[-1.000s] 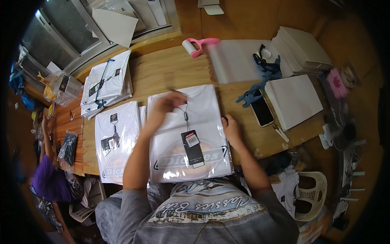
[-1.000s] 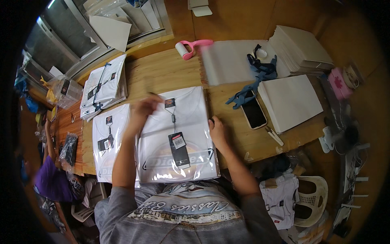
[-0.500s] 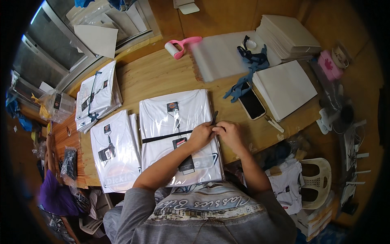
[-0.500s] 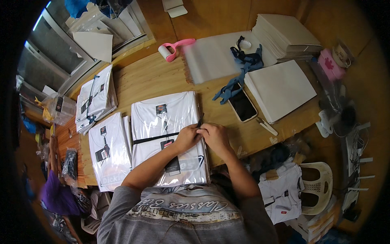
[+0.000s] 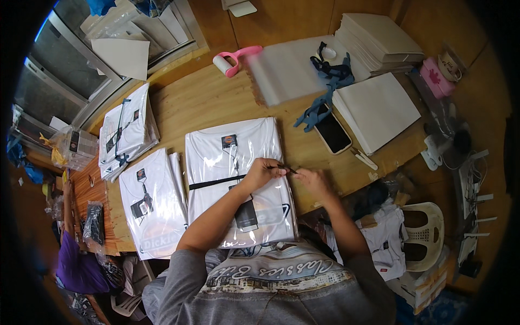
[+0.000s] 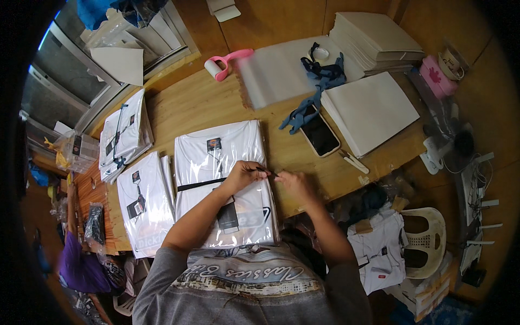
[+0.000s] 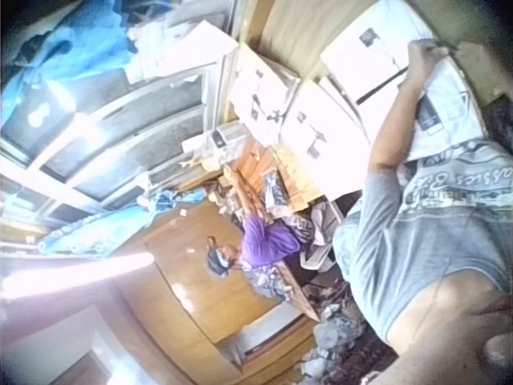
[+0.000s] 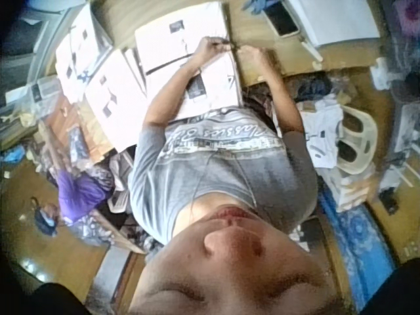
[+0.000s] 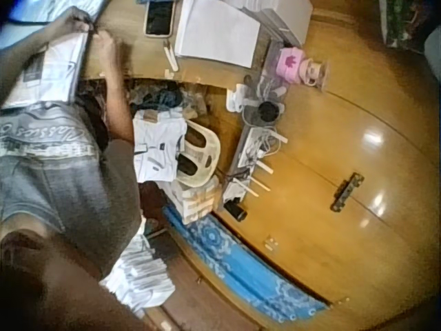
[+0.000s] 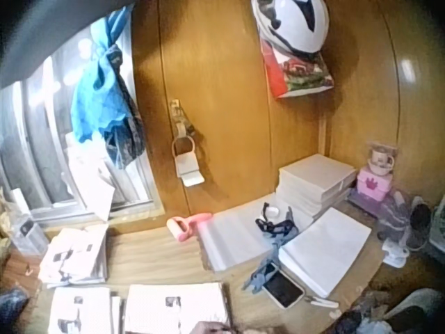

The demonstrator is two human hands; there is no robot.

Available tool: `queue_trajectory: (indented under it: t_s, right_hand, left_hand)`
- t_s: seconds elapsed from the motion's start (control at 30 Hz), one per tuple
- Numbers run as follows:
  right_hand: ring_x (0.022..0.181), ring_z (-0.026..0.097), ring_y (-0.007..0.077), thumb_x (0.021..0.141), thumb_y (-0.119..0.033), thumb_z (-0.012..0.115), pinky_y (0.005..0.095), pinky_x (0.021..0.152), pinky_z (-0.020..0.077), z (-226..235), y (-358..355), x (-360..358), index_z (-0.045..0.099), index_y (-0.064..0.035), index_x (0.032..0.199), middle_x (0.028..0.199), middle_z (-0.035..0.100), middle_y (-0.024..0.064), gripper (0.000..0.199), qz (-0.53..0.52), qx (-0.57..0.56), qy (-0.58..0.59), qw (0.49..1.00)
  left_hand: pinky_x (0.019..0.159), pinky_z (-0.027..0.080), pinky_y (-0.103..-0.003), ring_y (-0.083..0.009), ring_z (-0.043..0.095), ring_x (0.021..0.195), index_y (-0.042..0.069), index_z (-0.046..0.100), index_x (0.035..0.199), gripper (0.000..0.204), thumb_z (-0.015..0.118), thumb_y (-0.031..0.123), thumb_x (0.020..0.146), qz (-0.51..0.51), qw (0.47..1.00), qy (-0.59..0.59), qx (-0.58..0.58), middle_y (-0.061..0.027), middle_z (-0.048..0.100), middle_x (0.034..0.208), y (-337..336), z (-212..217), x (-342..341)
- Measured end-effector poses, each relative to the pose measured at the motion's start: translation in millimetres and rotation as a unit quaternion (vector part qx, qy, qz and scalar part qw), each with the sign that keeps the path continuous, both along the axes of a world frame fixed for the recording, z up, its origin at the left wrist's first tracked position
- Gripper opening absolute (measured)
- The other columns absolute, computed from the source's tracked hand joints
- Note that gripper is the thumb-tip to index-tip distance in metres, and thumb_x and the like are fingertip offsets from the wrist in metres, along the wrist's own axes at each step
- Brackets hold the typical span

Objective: The person folds white t-shirts and places them into clear plastic bags. They then secure the bags by tying them with blue and black straps. The packaged shirts are stacked on the table and later placed into a large white bag.

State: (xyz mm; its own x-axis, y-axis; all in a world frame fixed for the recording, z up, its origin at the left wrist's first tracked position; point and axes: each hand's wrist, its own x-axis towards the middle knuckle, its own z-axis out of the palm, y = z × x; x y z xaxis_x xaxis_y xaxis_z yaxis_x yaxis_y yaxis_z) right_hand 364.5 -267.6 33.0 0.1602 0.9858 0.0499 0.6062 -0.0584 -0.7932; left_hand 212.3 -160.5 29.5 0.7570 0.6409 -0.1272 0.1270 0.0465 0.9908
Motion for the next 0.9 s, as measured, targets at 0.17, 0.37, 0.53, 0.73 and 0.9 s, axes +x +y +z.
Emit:
queue_trajectory:
  t_s: [0.17, 0.37, 0.53, 0.73, 0.9]
  right_hand:
    - [0.058, 0.054, 0.0272, 0.071, -0.018, 0.058, 0.0351, 0.052, 0.0429, 0, -21, -33, 0.052, -0.0062, 0.065, 0.064, 0.055, 0.0108, 0.015, 0.022, 0.146, -0.146, 0.978]
    - [0.077, 0.055, 0.0160, 0.073, 0.002, 0.049, 0.0273, 0.067, 0.0431, 12, 19, -3, 0.054, 0.0019, 0.087, 0.086, 0.057, 0.0127, 0.015, -0.008, 0.104, 0.315, 0.943]
    - [0.083, 0.054, 0.0227, 0.065, 0.010, 0.045, 0.0279, 0.074, 0.0413, -4, 36, 2, 0.053, 0.0033, 0.090, 0.091, 0.054, 0.0121, 0.027, 0.152, 0.124, 0.169, 0.966]
    - [0.082, 0.052, 0.0269, 0.065, 0.006, 0.047, 0.0290, 0.071, 0.0415, 4, 43, 9, 0.053, 0.0033, 0.085, 0.092, 0.052, 0.0097, 0.021, 0.212, 0.133, 0.043, 0.967]
    - [0.081, 0.049, 0.0242, 0.072, -0.007, 0.048, 0.0332, 0.069, 0.0393, 19, 37, 4, 0.052, -0.0006, 0.073, 0.084, 0.050, 0.0082, 0.008, 0.173, 0.178, -0.188, 0.950]
  left_hand:
    - [0.051, 0.041, -0.021, -0.0102, 0.053, 0.056, 0.001, 0.055, 0.062, 0.013, 0.065, 0.006, 0.068, -0.079, 0.988, 0.108, -0.080, -0.0040, 0.059, 0.064, 15, 13, 3]
    - [0.060, 0.044, -0.029, -0.0217, 0.052, 0.070, 0.005, 0.052, 0.063, 0.009, 0.055, 0.008, 0.056, -0.220, 0.752, 0.096, 0.614, -0.0068, 0.051, 0.071, -6, 45, 10]
    - [0.065, 0.042, -0.025, -0.0159, 0.049, 0.076, 0.009, 0.053, 0.066, 0.007, 0.050, 0.014, 0.062, -0.245, 0.538, 0.053, 0.805, -0.0027, 0.048, 0.077, -6, 55, 10]
    - [0.064, 0.040, -0.024, -0.0153, 0.048, 0.075, 0.009, 0.052, 0.067, 0.008, 0.051, 0.015, 0.062, -0.228, 0.536, -0.008, 0.813, -0.0025, 0.049, 0.077, 6, 39, -5]
    - [0.065, 0.039, -0.026, -0.0176, 0.049, 0.080, 0.006, 0.054, 0.073, 0.014, 0.052, 0.014, 0.062, -0.204, 0.595, -0.005, 0.777, -0.0055, 0.051, 0.084, 6, 37, -14]
